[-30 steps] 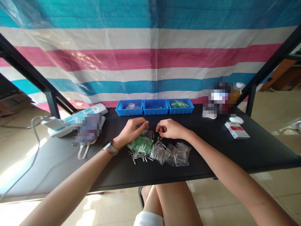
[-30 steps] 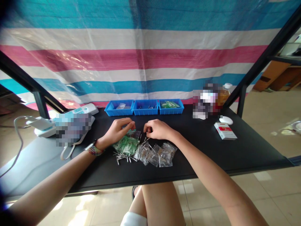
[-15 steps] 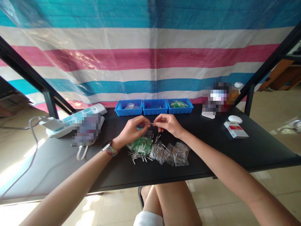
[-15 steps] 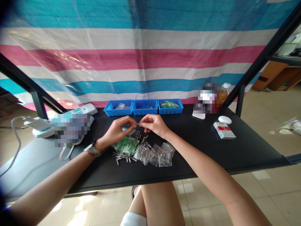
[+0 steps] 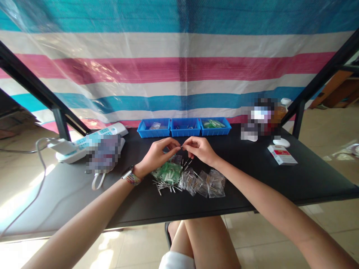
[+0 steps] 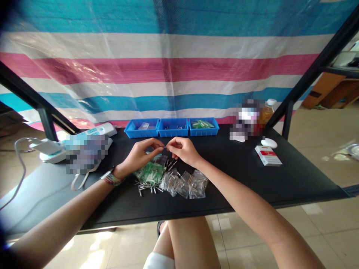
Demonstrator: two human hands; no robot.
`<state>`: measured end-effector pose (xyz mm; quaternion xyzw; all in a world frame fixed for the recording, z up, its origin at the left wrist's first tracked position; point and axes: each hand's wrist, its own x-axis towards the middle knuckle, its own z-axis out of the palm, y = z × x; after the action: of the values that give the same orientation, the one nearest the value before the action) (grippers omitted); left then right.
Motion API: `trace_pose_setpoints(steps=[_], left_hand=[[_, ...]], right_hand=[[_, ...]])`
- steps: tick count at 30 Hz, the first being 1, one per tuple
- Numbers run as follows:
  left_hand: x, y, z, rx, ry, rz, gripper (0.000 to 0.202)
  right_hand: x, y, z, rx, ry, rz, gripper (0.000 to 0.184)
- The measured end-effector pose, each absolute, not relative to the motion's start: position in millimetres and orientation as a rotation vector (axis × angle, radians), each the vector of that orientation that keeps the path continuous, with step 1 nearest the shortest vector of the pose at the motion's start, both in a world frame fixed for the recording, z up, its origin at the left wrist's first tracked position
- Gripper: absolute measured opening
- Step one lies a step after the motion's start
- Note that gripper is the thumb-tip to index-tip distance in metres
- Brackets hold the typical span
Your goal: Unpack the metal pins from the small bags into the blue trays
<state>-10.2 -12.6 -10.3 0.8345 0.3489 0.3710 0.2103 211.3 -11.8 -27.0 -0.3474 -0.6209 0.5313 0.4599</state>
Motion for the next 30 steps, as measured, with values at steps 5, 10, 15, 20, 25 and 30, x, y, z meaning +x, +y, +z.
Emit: trace_pose_setpoints(steps=[5,10,15,20,25,30], left_hand=[[-10,-12,-12,2.330,1.006,1.100,0.022],[-12,-11,-13,2.354,1.052,1.096,0.030],[-13,-10,-14,2.332,1.078,1.083,0.037],[-13,-12,-13,2.341,1.059,1.057,0.040],[-14,-16,-10,2.238,1.082,1.034,0.041],[-15,-15,-11,2.231,1.069,1.041,0.041]], right_hand=[[211,-12,-29,-0.862,-1.539,1.281,0.041],[209,-13,-28,-0.850,-1.447,1.298,0.035],[210,-17,-28,-0.828,-1.459,1.291,0.028],[210,-15,-26,-0.825,-1.468,1.294,0.028],[215,9,-18,-0.896,-1.281,1.114,0.033],[234,21,-18,-1.047,-1.398,1.068,0.041]])
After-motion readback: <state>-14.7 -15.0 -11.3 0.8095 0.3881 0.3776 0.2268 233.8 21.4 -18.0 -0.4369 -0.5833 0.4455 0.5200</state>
